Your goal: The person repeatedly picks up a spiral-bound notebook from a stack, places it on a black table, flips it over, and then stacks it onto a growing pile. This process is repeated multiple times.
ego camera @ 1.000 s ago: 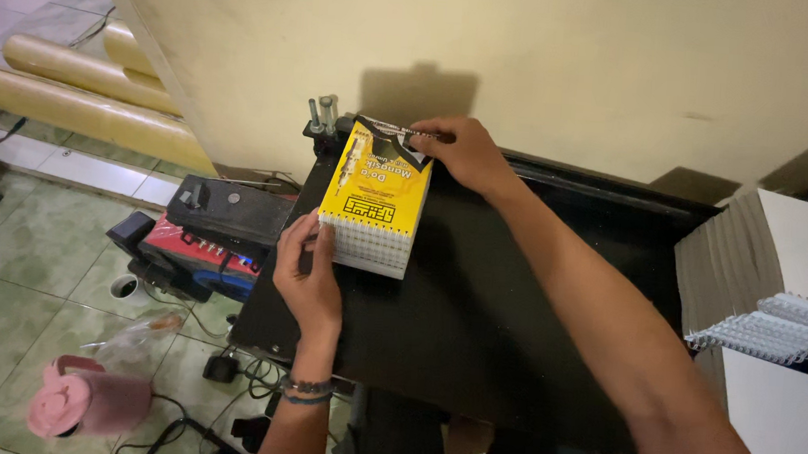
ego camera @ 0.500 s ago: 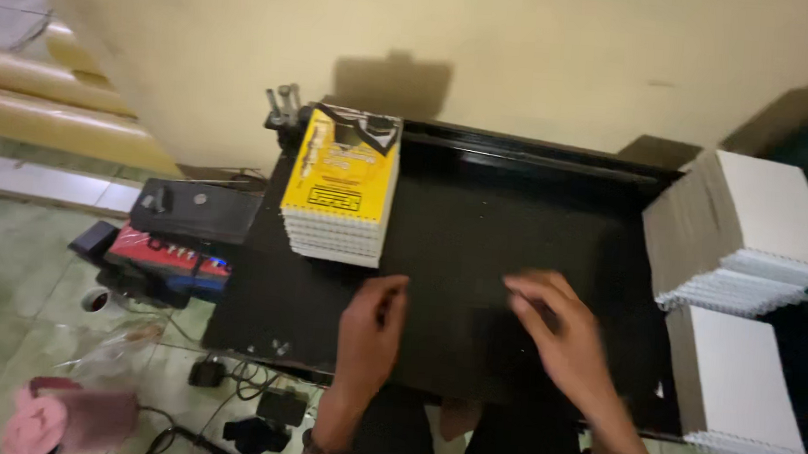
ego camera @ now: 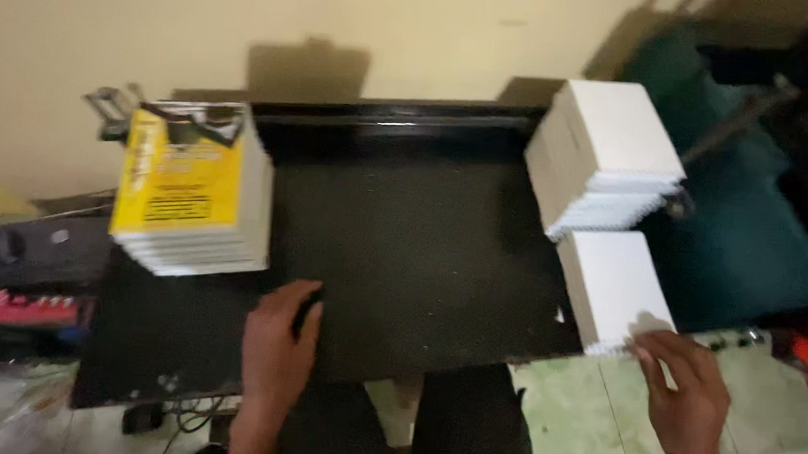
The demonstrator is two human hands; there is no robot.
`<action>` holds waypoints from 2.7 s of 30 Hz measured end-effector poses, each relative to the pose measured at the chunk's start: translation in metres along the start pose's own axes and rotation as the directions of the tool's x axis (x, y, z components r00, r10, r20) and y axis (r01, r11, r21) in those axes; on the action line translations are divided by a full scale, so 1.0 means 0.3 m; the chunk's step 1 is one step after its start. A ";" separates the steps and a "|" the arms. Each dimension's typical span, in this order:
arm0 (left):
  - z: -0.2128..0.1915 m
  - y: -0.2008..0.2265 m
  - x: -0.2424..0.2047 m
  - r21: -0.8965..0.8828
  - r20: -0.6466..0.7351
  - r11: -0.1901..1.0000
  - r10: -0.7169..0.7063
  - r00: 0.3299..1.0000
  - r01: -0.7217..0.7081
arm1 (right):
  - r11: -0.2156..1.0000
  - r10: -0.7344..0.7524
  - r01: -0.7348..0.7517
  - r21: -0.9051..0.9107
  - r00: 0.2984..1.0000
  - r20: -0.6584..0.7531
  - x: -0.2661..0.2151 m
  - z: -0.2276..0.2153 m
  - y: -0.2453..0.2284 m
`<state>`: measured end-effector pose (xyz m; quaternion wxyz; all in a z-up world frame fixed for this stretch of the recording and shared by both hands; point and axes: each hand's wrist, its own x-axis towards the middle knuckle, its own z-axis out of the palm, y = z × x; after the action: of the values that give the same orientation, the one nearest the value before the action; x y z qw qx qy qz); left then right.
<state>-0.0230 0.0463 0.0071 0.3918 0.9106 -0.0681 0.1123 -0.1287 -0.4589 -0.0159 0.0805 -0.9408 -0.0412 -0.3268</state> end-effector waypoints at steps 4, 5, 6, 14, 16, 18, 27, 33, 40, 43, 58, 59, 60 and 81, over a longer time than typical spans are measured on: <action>0.007 -0.001 -0.004 -0.023 0.017 1.000 -0.013 1.000 0.013 | 0.998 -0.025 0.026 -0.057 0.999 0.020 0.016 -0.065 0.002; 0.013 -0.004 -0.004 -0.004 0.046 0.996 -0.089 0.995 0.089 | 0.996 -0.071 0.076 -0.053 0.994 0.085 0.021 -0.068 0.016; 0.018 -0.010 -0.004 0.017 0.073 0.987 -0.164 0.984 0.163 | 0.991 -0.116 0.124 -0.045 0.982 0.150 0.026 -0.071 0.028; 0.021 -0.012 -0.010 -0.001 0.008 0.997 -0.083 0.997 0.083 | 0.987 -0.163 0.158 0.041 0.957 0.241 0.270 -0.229 0.029; 0.021 -0.010 -0.018 0.003 0.035 0.991 -0.131 0.991 0.131 | 0.986 -0.144 0.158 -0.050 0.965 0.221 0.364 -0.321 -0.027; 0.035 -0.030 -0.023 0.000 0.063 0.987 -0.160 0.985 0.161 | 0.967 -0.215 0.226 -0.120 0.971 0.101 0.458 -0.411 -0.101; -0.047 0.317 -0.014 -0.369 -0.195 0.882 0.233 0.953 -0.292 | 0.896 -0.418 0.444 -0.014 0.853 0.314 0.593 -0.402 -0.336; -0.085 0.533 0.011 -0.455 -0.146 0.805 0.354 0.924 -0.381 | 0.760 -0.620 0.505 0.408 0.752 0.225 0.680 -0.312 -0.650; 0.007 0.382 0.017 -0.600 -0.062 0.794 0.070 0.996 -0.093 | 0.819 -0.542 0.351 0.454 0.732 0.413 0.687 -0.113 -0.735; -0.001 0.365 0.022 -0.645 -0.063 0.762 0.006 0.998 -0.046 | 0.724 -0.645 0.465 0.509 0.717 0.263 0.688 -0.089 -0.722; 0.159 0.174 -0.022 -0.486 0.313 0.824 -0.148 0.938 0.292 | 0.788 -0.507 0.260 0.559 0.789 0.348 0.720 -0.062 -0.669; 0.189 0.157 -0.029 -0.611 0.279 0.738 -0.136 0.950 0.285 | 0.790 -0.472 0.219 0.573 0.814 0.339 0.735 -0.032 -0.655; 0.219 0.140 -0.037 -0.723 0.244 0.637 -0.129 0.961 0.269 | 0.790 -0.435 0.179 0.587 0.837 0.330 0.750 -0.003 -0.641; 0.262 0.183 -0.019 -0.039 0.196 0.995 -0.087 0.977 0.096 | 0.899 0.193 -0.405 0.168 0.710 0.677 0.337 0.342 -0.642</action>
<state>-0.0284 -0.0485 -0.0086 0.4100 0.9097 -0.0667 0.0032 -0.0123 -0.2488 -0.0085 0.2575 -0.9645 0.0386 0.0449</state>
